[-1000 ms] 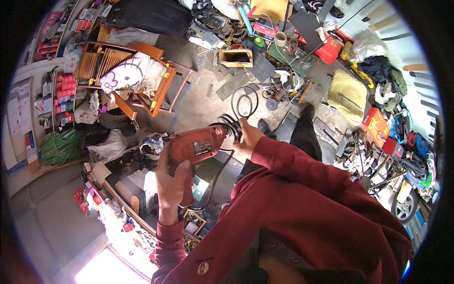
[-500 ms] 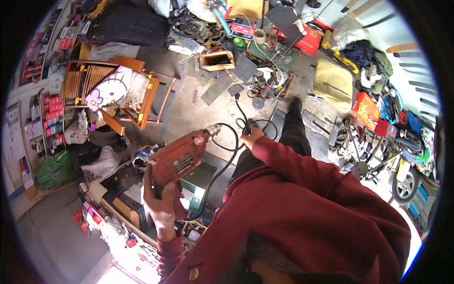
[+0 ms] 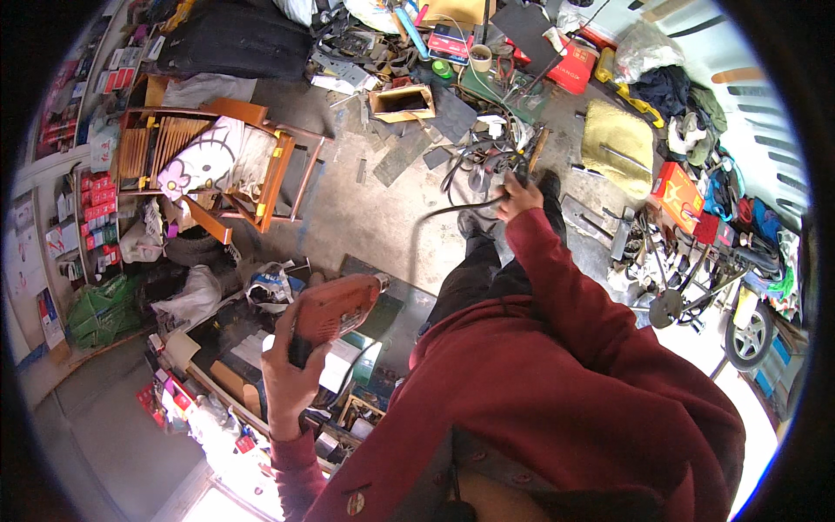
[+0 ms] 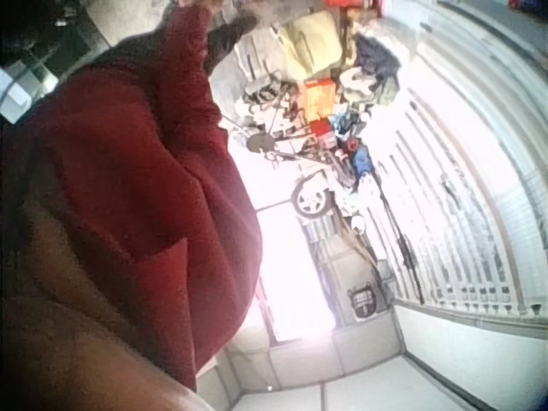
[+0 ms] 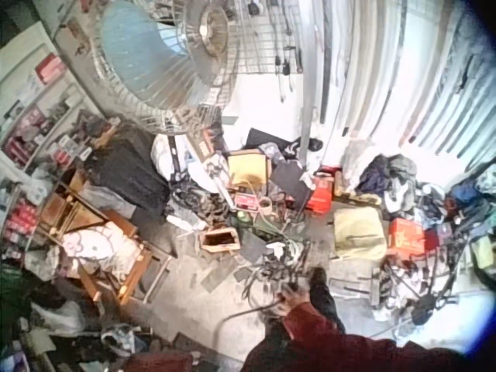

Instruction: The person picks up a red electric drill and a drill bit, then inserts the bit into the drill chuck and tightens it. They then retrieve a yellow extension cord and hold it with the drill.

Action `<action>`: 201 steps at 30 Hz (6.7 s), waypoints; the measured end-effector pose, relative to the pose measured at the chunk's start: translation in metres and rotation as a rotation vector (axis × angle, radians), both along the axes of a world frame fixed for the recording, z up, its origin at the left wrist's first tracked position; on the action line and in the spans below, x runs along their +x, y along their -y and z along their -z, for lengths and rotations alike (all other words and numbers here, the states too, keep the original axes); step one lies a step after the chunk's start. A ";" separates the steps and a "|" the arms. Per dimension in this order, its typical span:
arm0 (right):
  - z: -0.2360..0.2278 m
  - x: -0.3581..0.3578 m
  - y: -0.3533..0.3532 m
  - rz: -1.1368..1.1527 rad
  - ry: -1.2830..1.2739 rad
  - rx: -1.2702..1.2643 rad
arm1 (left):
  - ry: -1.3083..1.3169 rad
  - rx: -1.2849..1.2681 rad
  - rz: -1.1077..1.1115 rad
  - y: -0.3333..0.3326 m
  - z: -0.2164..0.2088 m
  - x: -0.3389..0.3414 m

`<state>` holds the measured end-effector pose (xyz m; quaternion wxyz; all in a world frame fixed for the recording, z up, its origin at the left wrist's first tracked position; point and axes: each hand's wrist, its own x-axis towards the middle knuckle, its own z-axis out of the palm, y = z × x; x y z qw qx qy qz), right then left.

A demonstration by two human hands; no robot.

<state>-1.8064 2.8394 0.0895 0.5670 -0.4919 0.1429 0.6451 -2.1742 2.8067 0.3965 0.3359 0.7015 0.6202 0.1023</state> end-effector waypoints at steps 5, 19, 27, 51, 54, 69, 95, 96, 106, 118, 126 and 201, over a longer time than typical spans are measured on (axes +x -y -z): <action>0.037 0.039 0.066 -0.204 0.602 -0.194 | 0.267 -0.029 -0.499 0.013 0.008 -0.040; -0.110 -0.084 0.002 -0.819 -0.175 0.521 | 0.858 0.285 -0.813 0.012 0.035 0.005; -0.207 -0.151 -0.030 -0.473 -0.219 0.308 | 0.630 0.171 -0.622 0.066 0.060 0.025; -0.175 -0.109 0.027 -1.250 0.603 0.955 | 1.698 -0.642 -0.762 0.006 0.110 0.036; -0.164 -0.101 0.031 -1.403 0.743 1.062 | 1.856 -0.732 -0.645 -0.004 0.114 0.037; -0.071 -0.152 -0.067 -0.450 -0.543 0.086 | 1.532 -0.992 -0.519 0.000 0.089 0.052; -0.209 -0.061 -0.014 -0.920 0.689 0.865 | 1.539 -0.901 -0.671 0.005 0.086 0.065; -0.215 -0.067 -0.007 -0.966 0.580 0.807 | 1.544 -0.891 -0.668 0.006 0.086 0.066; -0.223 -0.089 -0.014 -0.780 0.401 0.709 | 1.489 -0.822 -0.512 0.013 0.089 0.067; -0.231 -0.081 -0.029 -0.749 0.323 0.671 | 1.176 -0.567 -0.317 0.002 0.080 0.074; -0.221 -0.079 -0.030 -0.624 -0.123 0.616 | 0.897 -0.293 -0.190 -0.007 0.081 0.076; -0.225 -0.068 -0.005 -0.836 -0.033 0.303 | 0.885 -0.320 -0.329 0.027 0.066 0.099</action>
